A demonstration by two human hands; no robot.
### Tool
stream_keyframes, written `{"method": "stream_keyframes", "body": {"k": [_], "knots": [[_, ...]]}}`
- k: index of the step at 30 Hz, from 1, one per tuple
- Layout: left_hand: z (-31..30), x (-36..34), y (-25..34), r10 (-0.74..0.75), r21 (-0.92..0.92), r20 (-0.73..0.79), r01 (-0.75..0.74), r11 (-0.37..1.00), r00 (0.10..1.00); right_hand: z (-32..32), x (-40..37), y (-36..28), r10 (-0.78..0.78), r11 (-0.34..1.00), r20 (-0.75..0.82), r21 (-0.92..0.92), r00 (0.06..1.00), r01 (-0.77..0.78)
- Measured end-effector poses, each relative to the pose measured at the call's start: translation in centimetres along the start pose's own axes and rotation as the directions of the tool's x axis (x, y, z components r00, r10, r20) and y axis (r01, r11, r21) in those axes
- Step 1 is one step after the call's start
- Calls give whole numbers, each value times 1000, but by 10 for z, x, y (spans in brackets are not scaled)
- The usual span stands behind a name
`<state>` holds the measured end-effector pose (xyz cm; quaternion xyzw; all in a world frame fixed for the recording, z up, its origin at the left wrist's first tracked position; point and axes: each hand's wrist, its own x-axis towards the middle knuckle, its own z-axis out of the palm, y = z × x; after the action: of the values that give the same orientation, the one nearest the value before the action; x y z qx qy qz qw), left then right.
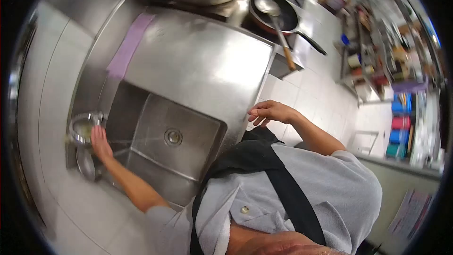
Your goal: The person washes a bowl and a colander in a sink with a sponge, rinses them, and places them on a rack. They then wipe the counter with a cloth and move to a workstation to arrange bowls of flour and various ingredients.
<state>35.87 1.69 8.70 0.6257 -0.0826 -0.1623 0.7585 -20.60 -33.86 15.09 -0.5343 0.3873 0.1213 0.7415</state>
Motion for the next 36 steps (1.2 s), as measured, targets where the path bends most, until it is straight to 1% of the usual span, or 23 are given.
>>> {"method": "stream_keyframes", "body": {"k": [1,2,3,4,5,7,9,11,13,14,15,16,17,19,20,21,22,23,24,25,27,30,36], "knots": [[-5,-18,-13,-71,-110,93,81,991,993,-4,-1,19,38,999,-66,-10,997,-38],[7,-52,-29,-63,-304,315,164,939,947,-11,-1,37,78,996,-115,-29,990,-82],[14,-84,-56,-9,-463,504,279,841,864,-22,0,66,67,997,-188,-22,980,-72],[11,-101,-108,-157,-557,561,511,655,813,-35,3,102,44,996,-308,-55,950,-64],[16,-120,-151,-313,-478,523,577,663,793,-52,11,144,97,984,-397,-97,913,-147],[31,-169,-205,-648,87,233,649,756,725,-81,8,208,274,917,-475,-135,837,-376],[36,-198,-220,-756,504,74,630,591,650,-111,5,288,466,857,-478,34,744,-515],[36,-210,-213,-666,645,12,503,575,746,-127,-17,325,611,792,-389,308,689,-528],[42,-209,-185,-394,669,-71,336,663,917,-150,-31,351,686,721,-279,388,672,-574],[50,-202,-176,-327,565,-148,352,747,933,-165,-34,358,690,720,-272,348,670,-600],[54,-192,-157,-420,633,-151,414,654,895,-180,-36,364,695,718,-268,314,667,-622],[54,-187,-141,-453,891,1,205,406,891,-196,-36,369,680,728,-298,387,670,-566],[57,-179,-134,-392,984,-36,-35,-174,919,-216,-35,374,633,760,-297,412,715,-502],[64,-145,-111,-232,988,55,-86,-128,971,-260,-40,379,480,823,-325,490,815,-289],[133,-163,-75,24,994,-107,107,-32,994,-279,-44,373,467,819,-372,523,802,-234],[189,-173,-49,227,982,-73,30,189,971,-300,-47,374,448,835,-423,514,788,-199],[238,-165,-32,172,797,-150,16,604,973,-323,-54,370,435,846,-457,503,775,-178],[251,-120,-40,243,786,17,-163,596,970,-343,-63,369,428,855,-489,491,760,-165],[342,-144,-7,202,695,107,-219,685,973,-365,-68,374,417,852,-499,506,760,-135],[379,-122,-15,274,559,240,-363,746,931,-385,-74,375,408,849,-509,517,758,-110],[538,-174,27,199,534,387,-395,747,900,-422,-89,381,379,836,-541,547,751,-28],[715,-253,59,153,260,750,-498,827,644,-460,-119,385,387,804,-598,591,702,61],[956,-267,2,-44,150,975,-500,853,217,-492,-185,421,441,631,-608,733,660,254]]}}
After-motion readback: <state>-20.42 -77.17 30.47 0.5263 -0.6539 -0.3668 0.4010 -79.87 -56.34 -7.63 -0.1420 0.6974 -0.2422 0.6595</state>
